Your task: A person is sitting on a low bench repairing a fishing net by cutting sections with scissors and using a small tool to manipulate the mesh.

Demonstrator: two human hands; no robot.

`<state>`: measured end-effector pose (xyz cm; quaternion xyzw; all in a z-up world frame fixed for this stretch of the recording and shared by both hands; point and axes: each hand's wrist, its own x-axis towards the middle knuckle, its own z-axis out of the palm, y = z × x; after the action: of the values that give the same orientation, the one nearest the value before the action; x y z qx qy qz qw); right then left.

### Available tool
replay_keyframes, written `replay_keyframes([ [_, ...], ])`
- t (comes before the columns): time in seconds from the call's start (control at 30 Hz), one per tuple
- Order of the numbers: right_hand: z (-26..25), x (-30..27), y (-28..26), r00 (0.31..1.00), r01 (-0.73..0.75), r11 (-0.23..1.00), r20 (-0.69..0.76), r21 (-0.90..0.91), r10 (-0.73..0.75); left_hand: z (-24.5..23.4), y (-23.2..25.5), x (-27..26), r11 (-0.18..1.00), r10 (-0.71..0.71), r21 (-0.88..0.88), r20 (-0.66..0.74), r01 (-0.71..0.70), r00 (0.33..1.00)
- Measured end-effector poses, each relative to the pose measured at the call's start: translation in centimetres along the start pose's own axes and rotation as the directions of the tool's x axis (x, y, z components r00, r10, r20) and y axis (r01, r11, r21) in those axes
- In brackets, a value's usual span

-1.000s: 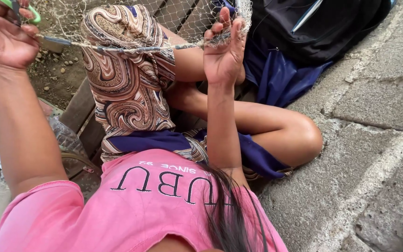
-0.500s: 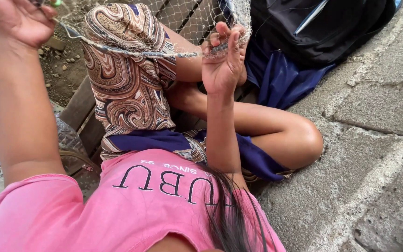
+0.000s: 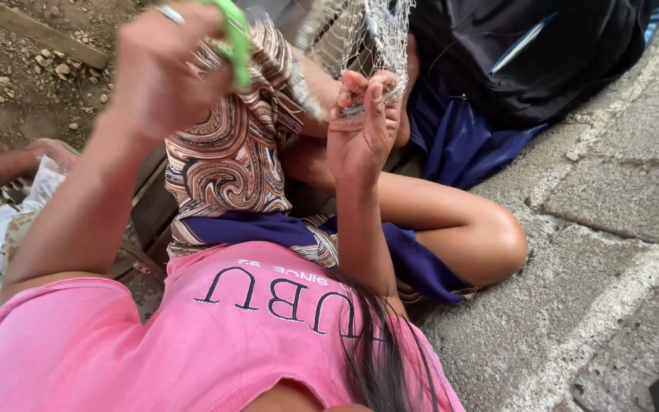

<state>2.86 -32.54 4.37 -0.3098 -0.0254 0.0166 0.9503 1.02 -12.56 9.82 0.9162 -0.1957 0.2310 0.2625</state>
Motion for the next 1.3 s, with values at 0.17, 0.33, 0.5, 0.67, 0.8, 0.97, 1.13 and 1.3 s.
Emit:
replay_keyframes([
  [0.17, -1.6, 0.8, 0.0, 0.996, 0.084, 0.995, -0.036, -0.05, -0.086, 1.9, 1.7, 0.6, 0.929, 0.085, 0.347, 0.147, -0.131, 0.986],
  [0.33, -1.7, 1.0, -0.8, 0.986, 0.15, 0.978, -0.043, -0.148, -0.158, 3.1, 2.4, 1.2, 0.859, 0.127, 0.463, 0.222, -0.219, 0.967],
  [0.5, -2.1, 1.1, -0.9, 0.991, 0.103, 0.985, -0.075, -0.137, -0.114, 4.3, 2.7, 1.7, 0.879, 0.179, 0.413, 0.176, -0.238, 0.968],
  [0.67, -1.6, 1.2, -1.0, 0.99, 0.094, 0.99, -0.091, -0.102, -0.103, 4.4, 2.9, 1.8, 0.888, 0.191, 0.391, 0.162, -0.241, 0.968],
  [0.8, -2.0, 1.3, -0.7, 0.988, 0.098, 0.993, -0.115, -0.069, -0.106, 4.5, 2.7, 1.6, 0.896, 0.167, 0.374, 0.217, -0.24, 0.962],
  [0.97, -1.8, 1.3, -1.0, 0.986, 0.116, 0.986, -0.104, -0.116, -0.128, 5.0, 2.3, 1.3, 0.918, 0.151, 0.324, 0.252, -0.231, 0.956],
  [1.13, -2.6, 1.5, -1.1, 0.991, 0.108, 0.989, -0.065, -0.098, -0.115, 5.3, 2.7, 1.4, 0.991, 0.058, 0.094, 0.36, -0.098, 0.931],
  [1.3, -4.6, 2.0, -2.8, 0.992, -0.122, 0.988, -0.021, 0.091, 0.124, 6.7, 4.6, 1.4, 0.068, -0.343, -0.842, 0.483, 0.534, 0.805],
])
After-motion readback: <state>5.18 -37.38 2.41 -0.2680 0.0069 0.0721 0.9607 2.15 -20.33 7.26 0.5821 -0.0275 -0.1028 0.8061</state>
